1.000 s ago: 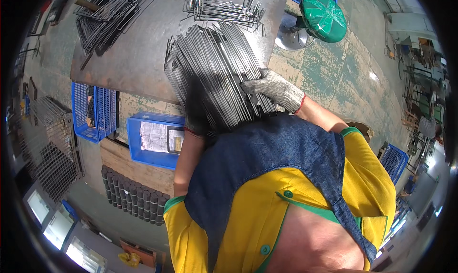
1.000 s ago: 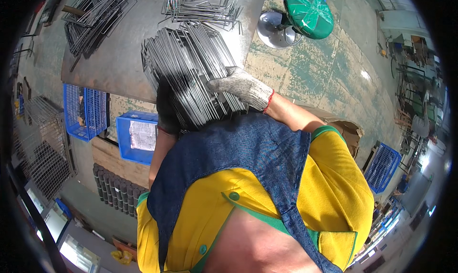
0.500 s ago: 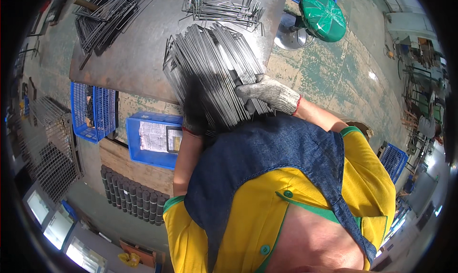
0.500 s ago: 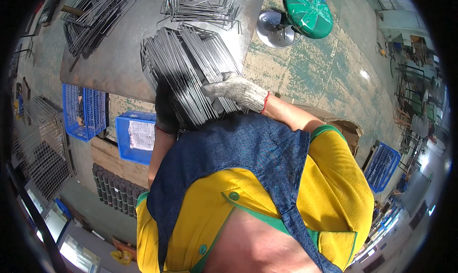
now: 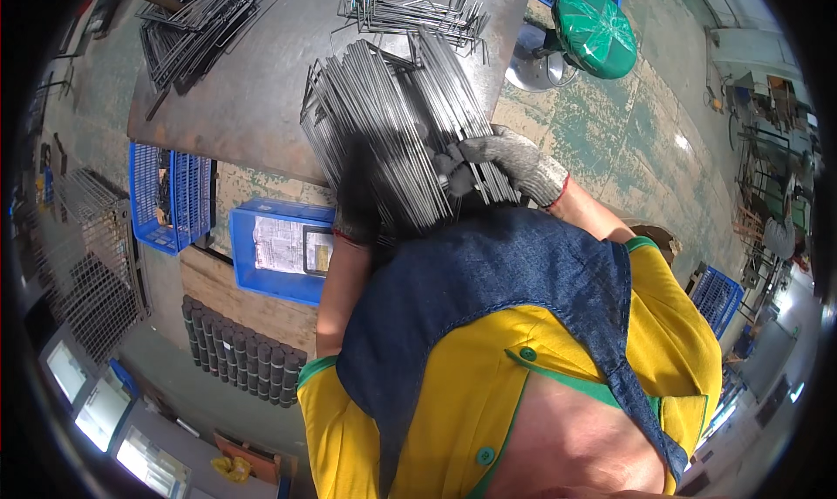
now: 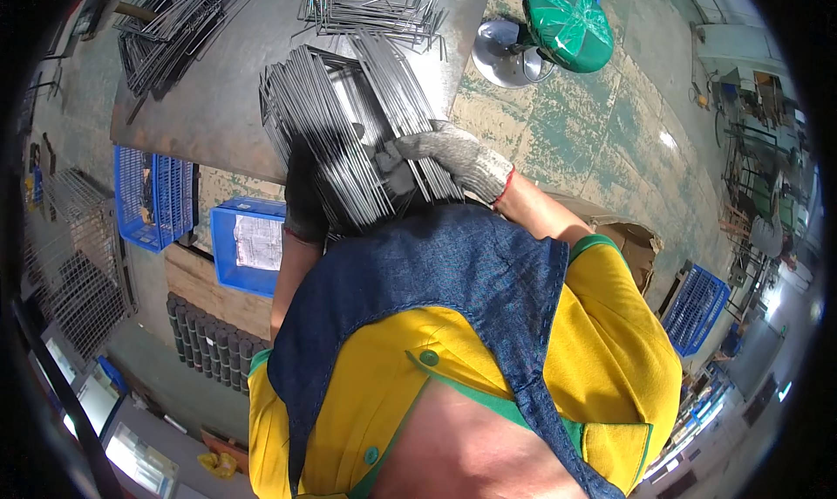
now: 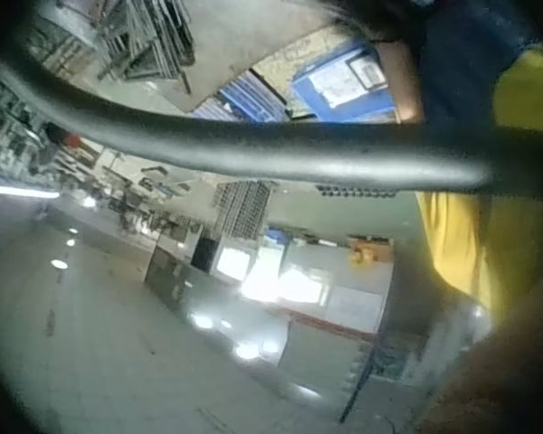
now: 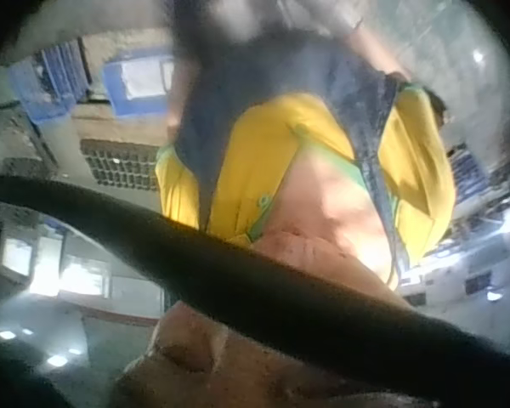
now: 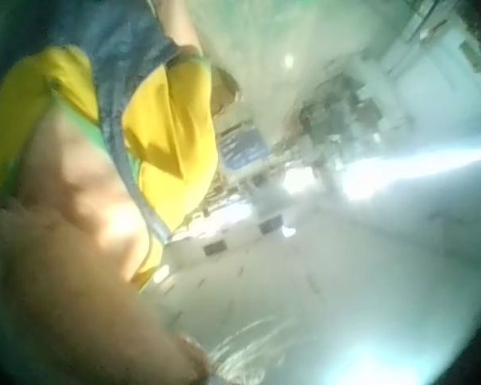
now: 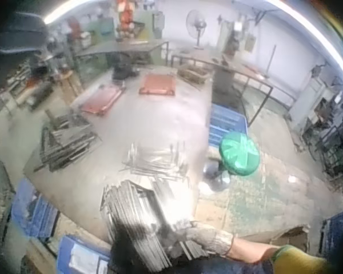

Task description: The person picks up stacks of rectangular metal wire frames from a cardboard box and places them into a blue plastic crate. The person repeats this process, moving multiple stacks from the box to the crate while wearing protective gloves.

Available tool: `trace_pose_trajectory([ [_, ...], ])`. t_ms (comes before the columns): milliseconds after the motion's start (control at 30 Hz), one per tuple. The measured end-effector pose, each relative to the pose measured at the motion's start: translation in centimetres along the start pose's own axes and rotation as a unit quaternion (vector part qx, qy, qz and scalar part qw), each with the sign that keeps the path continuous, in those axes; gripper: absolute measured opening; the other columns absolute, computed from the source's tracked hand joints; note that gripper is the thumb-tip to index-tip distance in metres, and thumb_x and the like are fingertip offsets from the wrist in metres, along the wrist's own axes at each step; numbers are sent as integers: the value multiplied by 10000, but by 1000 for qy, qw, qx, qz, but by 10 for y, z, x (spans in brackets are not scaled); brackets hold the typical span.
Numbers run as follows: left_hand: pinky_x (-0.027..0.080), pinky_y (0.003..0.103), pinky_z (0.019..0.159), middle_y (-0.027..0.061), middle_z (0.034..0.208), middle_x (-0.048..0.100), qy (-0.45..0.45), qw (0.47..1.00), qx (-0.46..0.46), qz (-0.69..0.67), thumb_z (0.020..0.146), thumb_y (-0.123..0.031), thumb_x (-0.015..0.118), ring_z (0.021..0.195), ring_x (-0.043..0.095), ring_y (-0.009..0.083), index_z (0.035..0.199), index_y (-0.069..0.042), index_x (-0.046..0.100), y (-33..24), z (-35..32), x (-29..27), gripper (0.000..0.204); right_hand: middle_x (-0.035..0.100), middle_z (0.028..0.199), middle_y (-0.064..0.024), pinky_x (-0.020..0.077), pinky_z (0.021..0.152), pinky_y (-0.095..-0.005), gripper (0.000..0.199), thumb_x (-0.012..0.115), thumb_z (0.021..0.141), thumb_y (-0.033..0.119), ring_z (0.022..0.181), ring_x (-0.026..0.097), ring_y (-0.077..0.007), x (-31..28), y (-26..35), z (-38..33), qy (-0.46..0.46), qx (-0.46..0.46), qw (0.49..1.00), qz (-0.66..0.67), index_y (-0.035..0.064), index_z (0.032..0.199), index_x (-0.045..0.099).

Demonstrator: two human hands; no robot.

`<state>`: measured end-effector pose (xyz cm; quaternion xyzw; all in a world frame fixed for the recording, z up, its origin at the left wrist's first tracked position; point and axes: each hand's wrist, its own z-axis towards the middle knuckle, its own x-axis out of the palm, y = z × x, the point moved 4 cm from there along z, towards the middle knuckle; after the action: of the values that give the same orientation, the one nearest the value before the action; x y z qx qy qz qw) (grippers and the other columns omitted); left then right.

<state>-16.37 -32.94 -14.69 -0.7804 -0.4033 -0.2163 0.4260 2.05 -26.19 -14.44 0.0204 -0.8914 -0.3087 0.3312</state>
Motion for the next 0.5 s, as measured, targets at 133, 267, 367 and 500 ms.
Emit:
trace_pose_trajectory([
  [133,476,331,830,115,1052,591,-65,996,51,16,902,-452,432,938,578,212,1158,2,523,17,21,-44,529,624,878,-105,552,617,-314,325,590,841,141,768,629,-185,31,23,-20,56,81,995,-34,-11,1122,529],
  [267,470,329,838,120,1048,593,-63,997,30,22,905,-451,423,931,581,218,1150,13,525,3,7,-12,534,624,842,-83,545,553,-267,288,585,847,165,684,622,-144,27,10,-10,24,64,995,-66,7,1085,546],
  [367,469,328,837,122,1046,594,-20,1000,-5,8,905,-450,424,924,583,217,1148,15,526,2,7,-10,535,629,722,-103,523,468,-289,281,543,879,228,536,614,-202,36,10,-15,34,70,997,-20,-2,1038,573],
  [500,455,327,855,108,1063,587,-14,1000,-12,-1,910,-423,430,946,571,205,1165,7,519,24,31,-59,508,630,727,-96,518,458,-277,269,547,875,217,540,613,-195,35,9,-16,27,83,996,-31,6,1039,577],
])
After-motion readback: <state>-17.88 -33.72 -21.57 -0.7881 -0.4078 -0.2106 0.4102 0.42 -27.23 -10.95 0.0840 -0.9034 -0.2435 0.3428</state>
